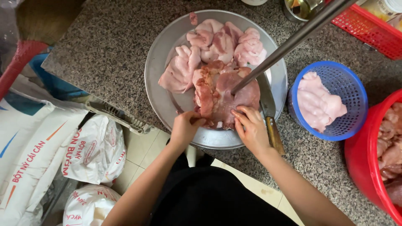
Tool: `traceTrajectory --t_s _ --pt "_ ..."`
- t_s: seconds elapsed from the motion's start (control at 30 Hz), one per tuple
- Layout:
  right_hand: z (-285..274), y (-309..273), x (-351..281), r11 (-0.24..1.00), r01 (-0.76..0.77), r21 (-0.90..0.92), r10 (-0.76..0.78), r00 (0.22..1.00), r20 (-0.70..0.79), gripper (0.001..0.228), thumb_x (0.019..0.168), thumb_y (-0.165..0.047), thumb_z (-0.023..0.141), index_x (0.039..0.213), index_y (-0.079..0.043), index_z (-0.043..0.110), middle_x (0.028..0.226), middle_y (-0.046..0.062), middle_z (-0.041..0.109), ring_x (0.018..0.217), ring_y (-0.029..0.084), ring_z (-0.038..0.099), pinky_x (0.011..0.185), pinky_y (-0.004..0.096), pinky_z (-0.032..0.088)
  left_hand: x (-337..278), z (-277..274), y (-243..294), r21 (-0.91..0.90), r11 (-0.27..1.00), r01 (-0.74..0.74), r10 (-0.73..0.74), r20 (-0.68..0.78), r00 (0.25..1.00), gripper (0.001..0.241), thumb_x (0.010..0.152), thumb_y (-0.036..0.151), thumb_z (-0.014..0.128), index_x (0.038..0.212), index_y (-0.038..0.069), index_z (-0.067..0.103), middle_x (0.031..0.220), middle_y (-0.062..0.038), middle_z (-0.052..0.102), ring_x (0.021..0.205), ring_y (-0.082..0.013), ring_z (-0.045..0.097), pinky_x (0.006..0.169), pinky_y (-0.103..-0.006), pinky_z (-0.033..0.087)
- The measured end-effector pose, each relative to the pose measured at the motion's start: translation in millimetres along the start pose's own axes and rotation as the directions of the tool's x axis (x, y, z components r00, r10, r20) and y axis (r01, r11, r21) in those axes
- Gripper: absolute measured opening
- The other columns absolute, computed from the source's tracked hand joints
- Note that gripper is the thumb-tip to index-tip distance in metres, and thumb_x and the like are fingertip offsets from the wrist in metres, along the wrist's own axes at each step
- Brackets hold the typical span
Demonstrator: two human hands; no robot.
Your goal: The recorder is skewering large pieces of raw meat, fat, and liver onto a vertical metal rod for roasting.
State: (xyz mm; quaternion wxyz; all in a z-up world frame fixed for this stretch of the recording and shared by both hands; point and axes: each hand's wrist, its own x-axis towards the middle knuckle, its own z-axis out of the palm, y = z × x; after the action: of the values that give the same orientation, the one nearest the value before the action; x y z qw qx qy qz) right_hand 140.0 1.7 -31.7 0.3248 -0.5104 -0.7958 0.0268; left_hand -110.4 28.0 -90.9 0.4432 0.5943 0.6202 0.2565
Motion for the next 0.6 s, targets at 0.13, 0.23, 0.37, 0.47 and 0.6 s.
traceTrajectory --t_s 0.13,0.23,0.37,0.47,0.6 --pt "8.0 6.4 -4.1 0.999 -0.035 0.019 0.036 0.997 -0.062 0.020 0.094 -0.009 0.071 0.111 -0.011 0.081 0.117 0.008 0.074 0.104 0.032 0.069 0.092 0.046 0.055 1.1 1.1 5.7 0.059 0.998 0.017 -0.023 0.100 0.995 0.030 0.080 0.033 0.087 0.104 0.015 0.083 0.097 -0.010 0.082 0.098 -0.0335 0.077 0.085 -0.0453 0.062" --pt "-4.5 2.9 9.4 0.995 -0.096 0.020 0.098 0.988 -0.120 0.024 0.096 -0.012 0.070 0.119 -0.010 0.079 0.123 0.009 0.073 0.109 0.033 0.068 0.096 0.047 0.053 5.1 -26.6 27.2 0.114 0.993 -0.026 0.015 0.096 0.995 0.025 0.084 0.027 0.083 0.105 0.013 0.082 0.097 -0.012 0.082 0.096 -0.0358 0.077 0.082 -0.0472 0.062" --pt "-4.0 -8.1 27.1 0.997 -0.075 -0.007 0.074 0.997 -0.031 0.037 0.099 -0.009 0.065 0.134 0.004 0.069 0.130 0.030 0.068 0.116 0.051 0.065 0.099 0.058 0.052 16.3 -60.2 77.7 0.134 0.971 -0.200 0.205 -0.023 0.978 0.024 0.088 0.017 0.079 0.110 0.008 0.078 0.100 -0.017 0.078 0.092 -0.0390 0.077 0.078 -0.0455 0.063" --pt "4.0 -15.2 23.1 0.995 -0.104 0.001 0.104 0.993 -0.048 0.041 0.095 -0.008 0.072 0.134 0.005 0.068 0.137 0.029 0.066 0.126 0.051 0.061 0.106 0.059 0.047 29.7 -50.5 84.9 0.067 0.952 -0.300 0.297 0.050 0.954 0.025 0.089 0.020 0.080 0.112 0.010 0.077 0.101 -0.014 0.076 0.090 -0.0365 0.077 0.076 -0.0433 0.064" --pt "3.6 10.8 6.1 0.971 -0.239 0.022 0.239 0.964 -0.115 0.027 0.100 -0.011 0.068 0.126 -0.006 0.075 0.122 0.018 0.075 0.114 0.041 0.070 0.106 0.054 0.049 39.0 -62.8 81.3 0.137 0.946 -0.293 0.279 0.110 0.954 0.019 0.090 0.027 0.080 0.106 0.016 0.080 0.096 -0.008 0.077 0.086 -0.0310 0.078 0.070 -0.0410 0.064"
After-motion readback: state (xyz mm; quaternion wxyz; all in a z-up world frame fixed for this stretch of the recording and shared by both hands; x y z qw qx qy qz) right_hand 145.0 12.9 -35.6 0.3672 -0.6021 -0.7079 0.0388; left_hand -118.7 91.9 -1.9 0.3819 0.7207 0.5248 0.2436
